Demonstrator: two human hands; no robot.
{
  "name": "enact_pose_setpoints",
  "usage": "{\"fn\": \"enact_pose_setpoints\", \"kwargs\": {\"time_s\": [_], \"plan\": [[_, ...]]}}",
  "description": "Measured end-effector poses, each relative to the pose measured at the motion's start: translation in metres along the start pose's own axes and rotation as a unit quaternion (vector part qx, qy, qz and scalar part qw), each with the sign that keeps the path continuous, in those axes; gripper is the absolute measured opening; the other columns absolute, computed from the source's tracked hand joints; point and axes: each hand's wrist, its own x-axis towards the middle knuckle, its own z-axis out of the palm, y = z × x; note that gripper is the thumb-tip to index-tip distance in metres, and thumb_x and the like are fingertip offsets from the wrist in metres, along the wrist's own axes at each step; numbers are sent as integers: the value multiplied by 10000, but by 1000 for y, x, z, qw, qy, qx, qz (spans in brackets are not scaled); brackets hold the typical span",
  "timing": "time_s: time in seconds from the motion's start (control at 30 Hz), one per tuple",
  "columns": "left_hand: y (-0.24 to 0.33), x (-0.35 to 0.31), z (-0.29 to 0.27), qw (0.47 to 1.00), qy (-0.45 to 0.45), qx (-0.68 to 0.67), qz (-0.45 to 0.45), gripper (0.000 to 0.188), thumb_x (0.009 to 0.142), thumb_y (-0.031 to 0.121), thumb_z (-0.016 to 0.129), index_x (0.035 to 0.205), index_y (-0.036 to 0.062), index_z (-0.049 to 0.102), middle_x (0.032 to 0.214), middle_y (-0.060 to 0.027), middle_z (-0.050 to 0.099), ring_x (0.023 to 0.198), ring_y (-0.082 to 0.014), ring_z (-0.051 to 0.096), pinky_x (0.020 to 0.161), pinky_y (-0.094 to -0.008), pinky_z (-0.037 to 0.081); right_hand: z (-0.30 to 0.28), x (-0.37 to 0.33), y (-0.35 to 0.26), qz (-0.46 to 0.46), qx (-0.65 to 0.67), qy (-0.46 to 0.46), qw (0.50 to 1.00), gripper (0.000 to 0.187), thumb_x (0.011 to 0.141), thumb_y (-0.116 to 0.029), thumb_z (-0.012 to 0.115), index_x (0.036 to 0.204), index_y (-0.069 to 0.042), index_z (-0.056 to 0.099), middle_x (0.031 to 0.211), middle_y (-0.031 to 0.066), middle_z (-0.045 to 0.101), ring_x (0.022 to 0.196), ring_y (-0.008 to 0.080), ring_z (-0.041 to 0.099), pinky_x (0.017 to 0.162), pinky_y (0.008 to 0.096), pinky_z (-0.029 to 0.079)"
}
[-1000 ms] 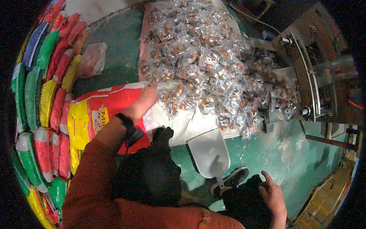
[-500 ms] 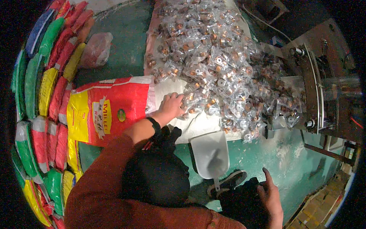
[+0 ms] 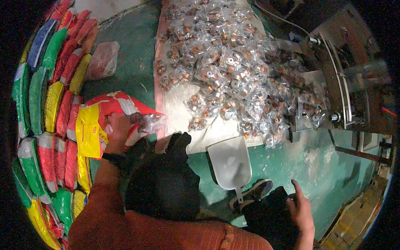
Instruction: The person is gathering small packaged items from the floor and placing them into a larger bag.
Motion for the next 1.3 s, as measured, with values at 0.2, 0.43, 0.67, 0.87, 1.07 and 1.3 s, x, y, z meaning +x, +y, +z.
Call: {"fn": "enact_pose_setpoints", "kwargs": {"time_s": [0.2, 0.43, 0.67, 0.87, 1.07, 1.3], "plan": [[89, 48, 59, 903, 246, -293, 196, 556, 747, 212, 735, 1256, 46, 587, 1212, -186, 626, 1048, -362, 641, 923, -440, 504, 0, 0, -6, 10, -9, -34, 999, 701, 866, 25, 627, 1492, -164, 374, 900, 165, 696, 782, 238, 650, 768, 342, 513], [215, 34, -31, 945, -17, -147, 292, 1139, 603, 432, 886, 1531, 238, 256, 1575, -256, 165, 1372, -563, 214, 1042, -573, 431, 5, 1, -9, 26, 22, -38, 999, 743, 861, 33, 633, 1510, -187, 345, 914, 148, 690, 804, 222, 644, 798, 337, 516], [224, 43, 29, 918, 146, -232, 287, 762, 664, 237, 809, 1362, 226, 503, 1351, -164, 445, 1161, -453, 467, 985, -482, 450, 5, 10, -25, 29, 25, -49, 998, 761, 856, 51, 622, 1518, -188, 332, 941, 156, 695, 838, 203, 654, 798, 335, 517], [156, 35, 73, 845, 202, -477, 136, 480, 698, 152, 751, 1158, 121, 617, 1174, -194, 569, 1120, -361, 546, 950, -458, 462, 1, 2, -18, 19, 40, -29, 999, 755, 859, 56, 609, 1519, -183, 332, 945, 159, 696, 813, 207, 655, 772, 336, 520], [0, 48, 111, 921, 116, -352, -119, 303, 760, 195, 672, 974, -16, 627, 948, -159, 676, 886, -360, 659, 779, -453, 531, 2, -3, -9, 18, 27, -3, 999, 758, 853, 56, 613, 1517, -182, 336, 924, 159, 694, 785, 215, 654, 755, 344, 521], [87, 49, 48, 911, 204, -333, 131, 268, 769, 119, 644, 1026, 42, 643, 1032, -188, 676, 977, -379, 649, 834, -472, 525, 3, -4, -11, -4, -26, -26, 999, 737, 861, 62, 560, 1528, -135, 314, 912, 110, 691, 759, 149, 642, 742, 313, 532]]}}
